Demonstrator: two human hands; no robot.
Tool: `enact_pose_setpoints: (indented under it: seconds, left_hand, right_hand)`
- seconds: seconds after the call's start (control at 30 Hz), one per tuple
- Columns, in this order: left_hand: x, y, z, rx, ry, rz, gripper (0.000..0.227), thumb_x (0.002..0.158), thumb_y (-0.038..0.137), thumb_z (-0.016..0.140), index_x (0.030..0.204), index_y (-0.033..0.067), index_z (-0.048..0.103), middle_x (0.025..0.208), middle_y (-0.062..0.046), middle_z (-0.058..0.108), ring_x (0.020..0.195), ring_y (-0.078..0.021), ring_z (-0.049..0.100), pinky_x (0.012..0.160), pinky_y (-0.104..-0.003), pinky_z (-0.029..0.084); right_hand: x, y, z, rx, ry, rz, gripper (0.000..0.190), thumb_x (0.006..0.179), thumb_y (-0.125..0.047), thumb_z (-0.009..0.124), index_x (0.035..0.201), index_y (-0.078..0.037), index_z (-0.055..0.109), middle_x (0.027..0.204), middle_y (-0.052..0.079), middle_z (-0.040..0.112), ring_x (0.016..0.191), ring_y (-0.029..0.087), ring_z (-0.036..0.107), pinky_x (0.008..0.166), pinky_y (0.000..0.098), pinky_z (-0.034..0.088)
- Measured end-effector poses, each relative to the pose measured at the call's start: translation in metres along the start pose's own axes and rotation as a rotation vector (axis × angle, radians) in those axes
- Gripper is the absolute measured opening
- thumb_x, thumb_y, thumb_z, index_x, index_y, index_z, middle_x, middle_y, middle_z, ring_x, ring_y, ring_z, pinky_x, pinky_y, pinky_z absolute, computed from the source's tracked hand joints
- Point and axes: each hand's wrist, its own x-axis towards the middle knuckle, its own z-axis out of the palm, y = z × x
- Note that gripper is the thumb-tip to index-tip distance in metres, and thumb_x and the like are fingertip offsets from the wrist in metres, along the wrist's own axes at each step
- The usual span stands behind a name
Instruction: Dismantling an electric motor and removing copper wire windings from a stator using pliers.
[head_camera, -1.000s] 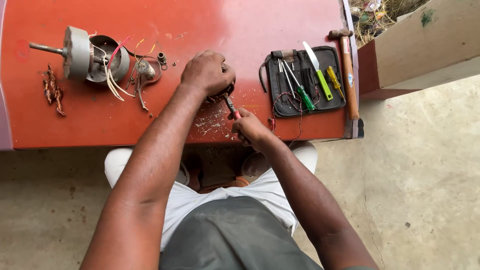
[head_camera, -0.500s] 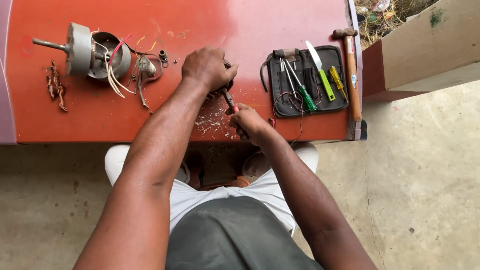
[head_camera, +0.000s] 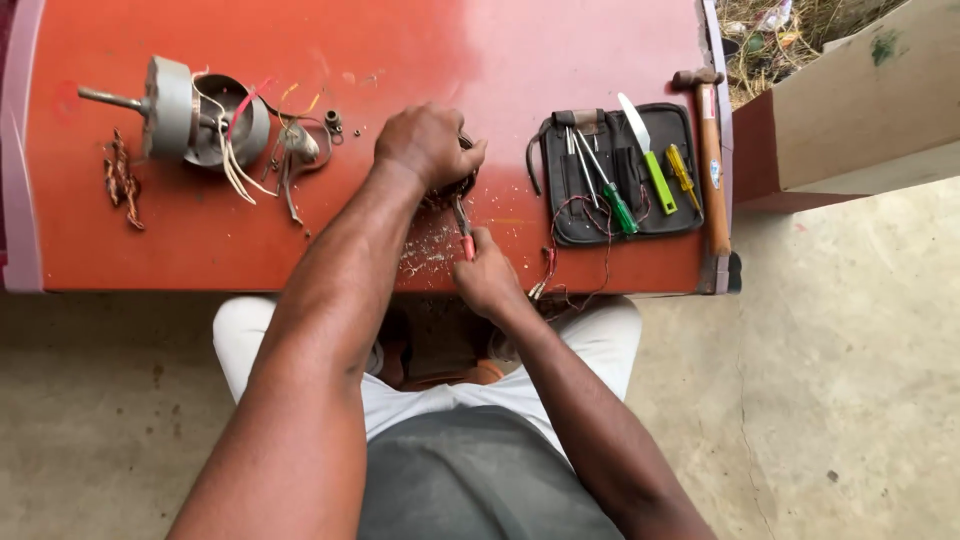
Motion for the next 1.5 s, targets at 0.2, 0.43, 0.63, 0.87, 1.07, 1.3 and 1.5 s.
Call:
enact_pose_setpoints:
  seconds: [0.2, 0.43, 0.63, 0.87, 1.07, 1.3, 1.5]
  left_hand:
    - [0.000, 0.007, -0.015, -0.040, -0.156, -0.086, 0.050, 0.093, 0.060, 0.062, 0.098, 0.0120, 0.076, 0.091, -0.012, 0.074, 0.084, -0.0281, 0.073, 0.073, -0.047, 0.059]
    - [0.000, 0.009, -0.020, 0.016, -0.160, -0.015, 0.050, 0.095, 0.058, 0.062, 0.095, 0.0112, 0.077, 0.087, -0.012, 0.074, 0.083, -0.0269, 0.074, 0.072, -0.047, 0.059]
    - [0.005, 0.004, -0.014, -0.085, -0.092, 0.025, 0.042, 0.088, 0.056, 0.066, 0.088, 0.0164, 0.080, 0.087, -0.009, 0.076, 0.085, -0.0307, 0.074, 0.076, -0.048, 0.059]
    - [0.008, 0.006, -0.012, -0.043, -0.083, 0.031, 0.046, 0.090, 0.057, 0.064, 0.088, 0.0142, 0.079, 0.084, -0.012, 0.075, 0.082, -0.0310, 0.073, 0.073, -0.048, 0.059]
    - [0.005, 0.007, -0.005, -0.009, -0.146, 0.029, 0.050, 0.092, 0.060, 0.061, 0.093, 0.0133, 0.077, 0.082, -0.012, 0.074, 0.079, -0.0296, 0.073, 0.071, -0.048, 0.059]
    - [-0.014, 0.009, 0.005, -0.034, -0.050, -0.003, 0.053, 0.089, 0.065, 0.062, 0.096, 0.0152, 0.078, 0.083, -0.015, 0.073, 0.080, -0.0321, 0.074, 0.069, -0.048, 0.060]
    - [-0.020, 0.006, -0.011, -0.145, -0.073, -0.042, 0.066, 0.075, 0.070, 0.076, 0.100, 0.0085, 0.076, 0.092, -0.016, 0.072, 0.089, -0.0329, 0.072, 0.076, -0.047, 0.058]
  right_hand:
    - [-0.010, -0.006, -0.007, -0.463, 0.035, -0.077, 0.032, 0.094, -0.014, 0.059, 0.123, -0.005, 0.052, 0.096, 0.026, 0.067, 0.088, 0.043, 0.067, 0.078, 0.0510, 0.046]
    - [-0.011, 0.000, -0.012, 1.083, -0.425, 0.480, 0.044, 0.077, 0.001, 0.049, 0.118, -0.014, 0.053, 0.072, 0.001, 0.051, 0.055, 0.011, 0.043, 0.044, 0.0261, 0.033]
    - [-0.007, 0.015, -0.004, 0.404, -0.172, 0.354, 0.044, 0.082, -0.006, 0.049, 0.125, -0.012, 0.057, 0.069, 0.004, 0.048, 0.050, 0.016, 0.038, 0.040, 0.0313, 0.030]
    - [-0.014, 0.001, -0.016, -0.029, -0.016, 0.011, 0.044, 0.082, -0.008, 0.059, 0.126, -0.010, 0.056, 0.078, 0.006, 0.055, 0.062, 0.012, 0.045, 0.053, 0.0303, 0.035]
    - [-0.026, -0.011, -0.022, 1.240, -0.482, 0.499, 0.048, 0.070, 0.002, 0.050, 0.115, -0.014, 0.054, 0.071, 0.001, 0.049, 0.052, 0.011, 0.041, 0.042, 0.0246, 0.032]
    - [-0.016, 0.043, -0.014, -0.101, -0.040, -0.232, 0.051, 0.077, -0.002, 0.060, 0.128, -0.005, 0.053, 0.100, 0.018, 0.067, 0.098, 0.033, 0.066, 0.086, 0.0466, 0.051]
    - [-0.013, 0.047, -0.034, -0.124, -0.145, -0.149, 0.053, 0.083, -0.007, 0.060, 0.135, -0.006, 0.052, 0.106, 0.018, 0.067, 0.099, 0.030, 0.068, 0.091, 0.0417, 0.052]
